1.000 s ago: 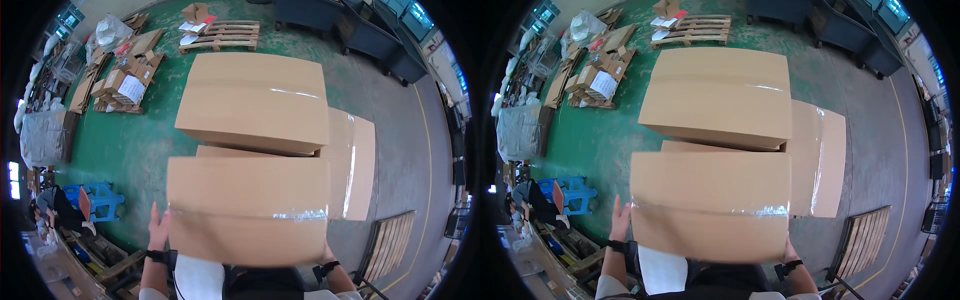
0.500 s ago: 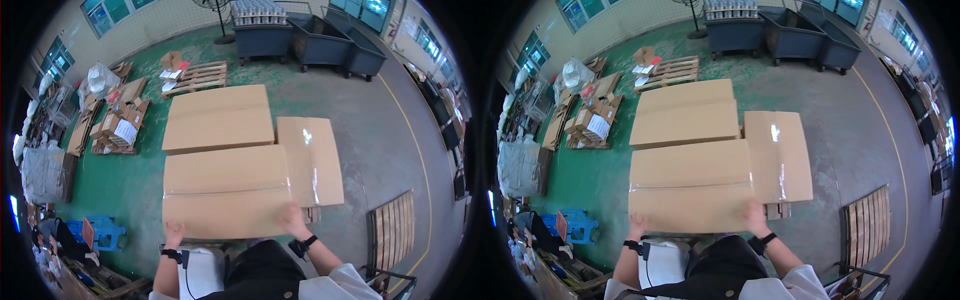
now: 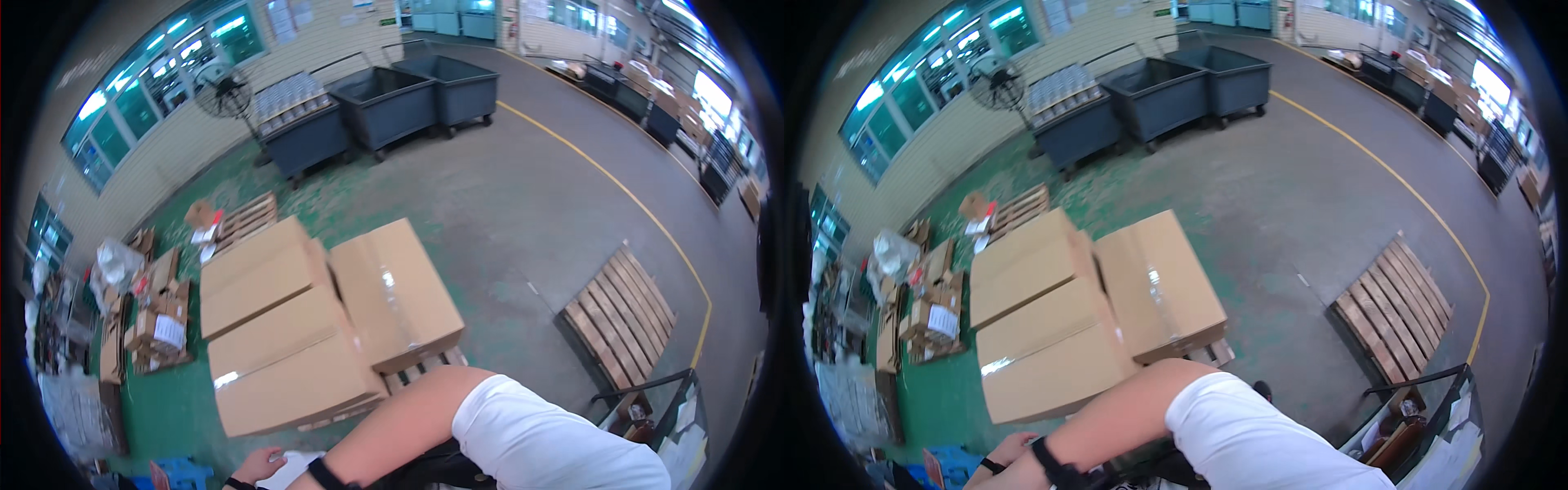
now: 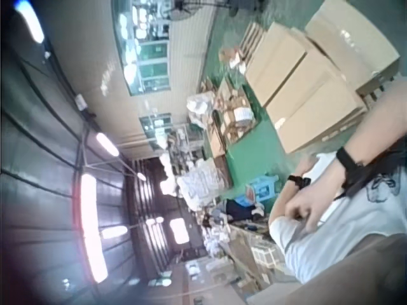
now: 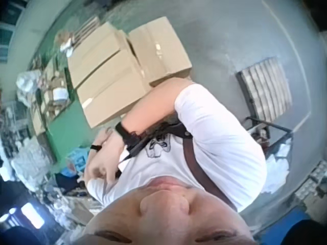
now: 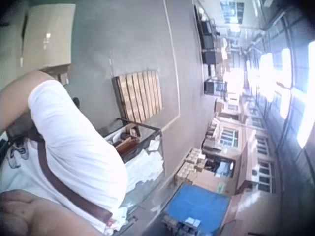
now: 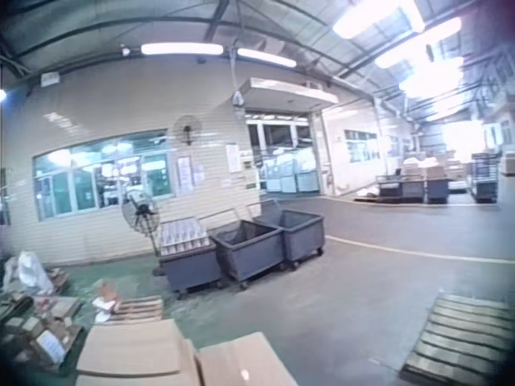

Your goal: The person unpacks a strapped cardboard box by removing plastic ties and opening the flaps. They then transfer small, individually wrapped items from the inner box into a larger shipping box lined with a plastic bag. Finally, the person closes the larger box and seals it with packing tape.

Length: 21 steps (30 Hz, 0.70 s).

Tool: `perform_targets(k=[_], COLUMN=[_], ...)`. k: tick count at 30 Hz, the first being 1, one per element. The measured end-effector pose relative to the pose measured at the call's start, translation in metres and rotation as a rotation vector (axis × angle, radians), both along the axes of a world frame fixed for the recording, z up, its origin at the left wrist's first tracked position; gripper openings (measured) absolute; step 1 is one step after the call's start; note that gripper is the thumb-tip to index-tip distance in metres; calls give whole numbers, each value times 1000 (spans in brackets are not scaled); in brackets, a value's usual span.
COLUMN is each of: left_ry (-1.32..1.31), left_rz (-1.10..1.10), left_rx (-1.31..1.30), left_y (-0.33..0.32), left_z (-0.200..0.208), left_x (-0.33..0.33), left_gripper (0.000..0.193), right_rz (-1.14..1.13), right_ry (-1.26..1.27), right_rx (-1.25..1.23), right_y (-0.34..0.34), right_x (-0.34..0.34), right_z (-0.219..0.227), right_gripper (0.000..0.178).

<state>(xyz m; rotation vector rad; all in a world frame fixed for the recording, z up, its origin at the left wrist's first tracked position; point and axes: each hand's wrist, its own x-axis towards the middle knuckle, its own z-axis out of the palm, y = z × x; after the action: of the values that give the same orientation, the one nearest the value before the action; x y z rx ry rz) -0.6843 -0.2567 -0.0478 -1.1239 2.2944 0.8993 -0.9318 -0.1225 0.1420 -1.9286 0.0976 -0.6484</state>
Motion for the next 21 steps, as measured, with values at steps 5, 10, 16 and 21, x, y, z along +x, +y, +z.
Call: perform_targets(k=[5,10,16,21], left_ry=[61,367,311,125], left_rz=[-81,-322,-600,-539], left_rx=[291,379,520,105], left_y=[15,117,127,45], left_z=[-78,-131,-130,-194], left_x=[-266,-515,-669,-809], left_gripper=[49,45,37,36], right_rz=[-102,-313,-1285,-1655], right_ry=[-218,-223,25,326], right_rx=[23,227,659,661], right_y=[98,181,239,268], right_x=[-207,-422,-654,-859], right_z=[46,60,-35,-165], right_gripper=[38,40,37,32])
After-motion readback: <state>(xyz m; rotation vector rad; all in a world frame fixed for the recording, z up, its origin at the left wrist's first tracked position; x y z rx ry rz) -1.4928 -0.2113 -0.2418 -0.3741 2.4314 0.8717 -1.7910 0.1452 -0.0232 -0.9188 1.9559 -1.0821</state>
